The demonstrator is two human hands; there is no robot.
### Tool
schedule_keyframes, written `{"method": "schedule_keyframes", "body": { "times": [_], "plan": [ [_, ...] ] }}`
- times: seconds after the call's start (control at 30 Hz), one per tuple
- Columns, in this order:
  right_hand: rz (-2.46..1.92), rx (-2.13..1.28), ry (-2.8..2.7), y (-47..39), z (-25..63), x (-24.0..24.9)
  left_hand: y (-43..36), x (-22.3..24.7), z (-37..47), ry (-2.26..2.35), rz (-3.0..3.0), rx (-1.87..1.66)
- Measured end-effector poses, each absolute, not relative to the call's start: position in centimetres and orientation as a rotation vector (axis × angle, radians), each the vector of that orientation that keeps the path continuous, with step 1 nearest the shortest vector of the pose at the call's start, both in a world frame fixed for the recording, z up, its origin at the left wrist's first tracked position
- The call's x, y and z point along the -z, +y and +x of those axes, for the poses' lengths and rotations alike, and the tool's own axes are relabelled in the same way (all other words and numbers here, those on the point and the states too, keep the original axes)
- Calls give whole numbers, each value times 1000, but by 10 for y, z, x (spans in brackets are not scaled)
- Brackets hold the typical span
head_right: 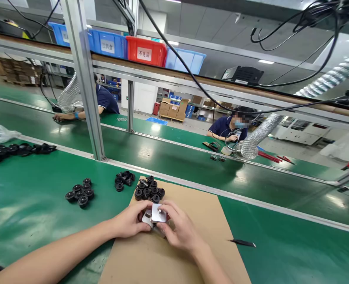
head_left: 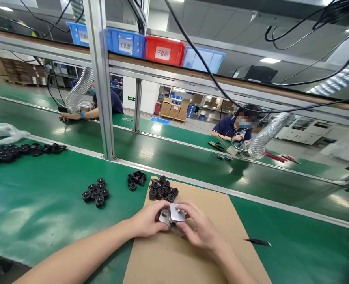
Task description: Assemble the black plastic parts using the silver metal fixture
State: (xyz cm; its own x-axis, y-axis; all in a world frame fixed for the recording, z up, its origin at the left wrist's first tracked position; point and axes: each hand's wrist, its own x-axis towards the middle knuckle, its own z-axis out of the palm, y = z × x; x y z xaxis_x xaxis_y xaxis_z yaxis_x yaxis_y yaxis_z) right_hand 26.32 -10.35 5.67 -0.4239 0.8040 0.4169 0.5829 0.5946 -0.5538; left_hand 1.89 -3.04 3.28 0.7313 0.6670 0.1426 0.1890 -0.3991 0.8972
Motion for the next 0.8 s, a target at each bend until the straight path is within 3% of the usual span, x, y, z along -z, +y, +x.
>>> {"method": "schedule_keyframes", "body": {
  "times": [0.43,0.6,0.8],
  "plan": [
    [-1298,-368,-2264,-106,264,-71,-32,-25,20,576,1910,-636],
    [-1186,-397,-2280,-101,265,-64,-28,-11,23,502,1814,-655],
    [-1207,-148,-2271,-97,277,-42,-28,-5,42,593,1847,-696]
  ]
}}
